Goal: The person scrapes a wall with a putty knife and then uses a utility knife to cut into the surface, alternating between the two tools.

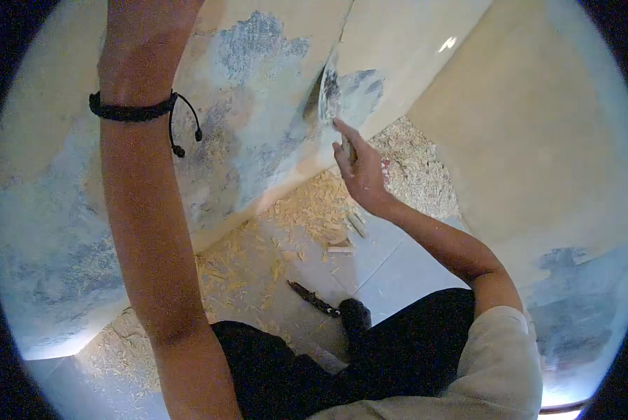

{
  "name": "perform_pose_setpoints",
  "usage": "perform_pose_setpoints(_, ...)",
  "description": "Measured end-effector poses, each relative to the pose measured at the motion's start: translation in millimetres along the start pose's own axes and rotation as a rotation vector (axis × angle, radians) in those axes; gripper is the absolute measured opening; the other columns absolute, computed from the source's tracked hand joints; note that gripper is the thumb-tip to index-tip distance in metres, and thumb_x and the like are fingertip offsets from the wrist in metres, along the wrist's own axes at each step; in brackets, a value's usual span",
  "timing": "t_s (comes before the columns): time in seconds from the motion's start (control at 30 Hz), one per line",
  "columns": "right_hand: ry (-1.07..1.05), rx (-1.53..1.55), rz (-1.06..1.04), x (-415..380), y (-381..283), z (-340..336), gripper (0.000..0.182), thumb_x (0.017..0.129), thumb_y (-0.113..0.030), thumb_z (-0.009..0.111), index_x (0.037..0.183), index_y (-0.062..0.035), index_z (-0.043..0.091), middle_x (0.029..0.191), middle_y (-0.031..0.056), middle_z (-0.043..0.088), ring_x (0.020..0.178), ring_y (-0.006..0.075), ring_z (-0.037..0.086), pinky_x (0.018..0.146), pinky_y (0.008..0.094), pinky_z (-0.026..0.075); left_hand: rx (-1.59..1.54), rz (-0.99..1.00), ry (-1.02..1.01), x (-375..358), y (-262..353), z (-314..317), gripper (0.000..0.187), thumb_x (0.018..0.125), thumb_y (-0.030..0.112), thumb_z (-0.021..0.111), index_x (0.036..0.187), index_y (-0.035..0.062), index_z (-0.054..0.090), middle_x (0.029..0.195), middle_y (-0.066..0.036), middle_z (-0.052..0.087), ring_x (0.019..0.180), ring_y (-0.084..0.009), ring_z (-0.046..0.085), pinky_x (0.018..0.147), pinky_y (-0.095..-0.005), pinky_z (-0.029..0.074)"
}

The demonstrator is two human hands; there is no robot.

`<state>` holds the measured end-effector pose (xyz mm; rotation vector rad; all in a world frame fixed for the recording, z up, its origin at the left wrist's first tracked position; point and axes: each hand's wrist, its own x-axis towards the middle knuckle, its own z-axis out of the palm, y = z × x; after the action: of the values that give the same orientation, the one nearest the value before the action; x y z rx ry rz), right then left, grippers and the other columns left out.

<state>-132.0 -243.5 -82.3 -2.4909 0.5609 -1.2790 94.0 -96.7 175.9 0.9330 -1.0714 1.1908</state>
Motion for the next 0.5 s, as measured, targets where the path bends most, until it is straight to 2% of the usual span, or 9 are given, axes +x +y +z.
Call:
perform_pose_setpoints(0.17,-0.120,-0.056,0.269,29,-33,-26,0.042,0.093,-0.009,0.058,0.135,-0.0086,0.054,0.069,0.0177,0.057,0.058,0.0221,0.053,0.060,0.0368,0.045,0.096,0.008,0.016,-4,0,5,0.028,0.092,0.025,0.066,0.087,-0.0021,0.065,0.076,-0.011,0.063,0.072,-0.0190,0.060,0.071,-0.0331,0.048)
perform_pose_setpoints(0.23,-0.016,-0.067,0.230,57,-22,-35,0.041,0.094,-0.013,0.060,0.134,-0.0092,0.054,0.062,0.0124,0.055,0.051,0.0177,0.053,0.055,0.0356,0.046,0.170,0.068,0.068,-7,-11,13,0.028,0.092,0.025,0.066,0.087,-0.0024,0.064,0.077,-0.012,0.063,0.073,-0.0204,0.061,0.072,-0.0336,0.049)
perform_pose_setpoints(0.3,0.064,0.008,0.235,105,-46,-60,0.041,0.093,-0.018,0.062,0.133,-0.0107,0.055,0.058,0.0085,0.056,0.045,0.0155,0.053,0.048,0.0343,0.048,0.172,0.089,0.067,-10,-11,14,0.028,0.092,0.025,0.066,0.087,-0.0027,0.064,0.078,-0.013,0.063,0.074,-0.0215,0.062,0.073,-0.0340,0.049)
perform_pose_setpoints(0.4,0.123,0.085,0.192,136,-71,-83,0.039,0.095,-0.018,0.063,0.133,-0.0109,0.057,0.060,0.0009,0.052,0.044,0.0091,0.052,0.041,0.0266,0.043,0.023,0.114,0.009,-11,2,9,0.027,0.092,0.024,0.066,0.086,-0.0028,0.064,0.078,-0.013,0.063,0.075,-0.0222,0.062,0.073,-0.0342,0.049)
perform_pose_setpoints(0.5,0.179,0.049,0.195,134,-42,-69,0.042,0.092,-0.020,0.064,0.133,-0.0125,0.056,0.058,0.0064,0.058,0.041,0.0139,0.055,0.043,0.0332,0.048,-0.005,0.220,0.041,-12,-7,11,0.026,0.092,0.023,0.066,0.086,-0.0027,0.064,0.078,-0.013,0.063,0.073,-0.0219,0.061,0.072,-0.0338,0.049)
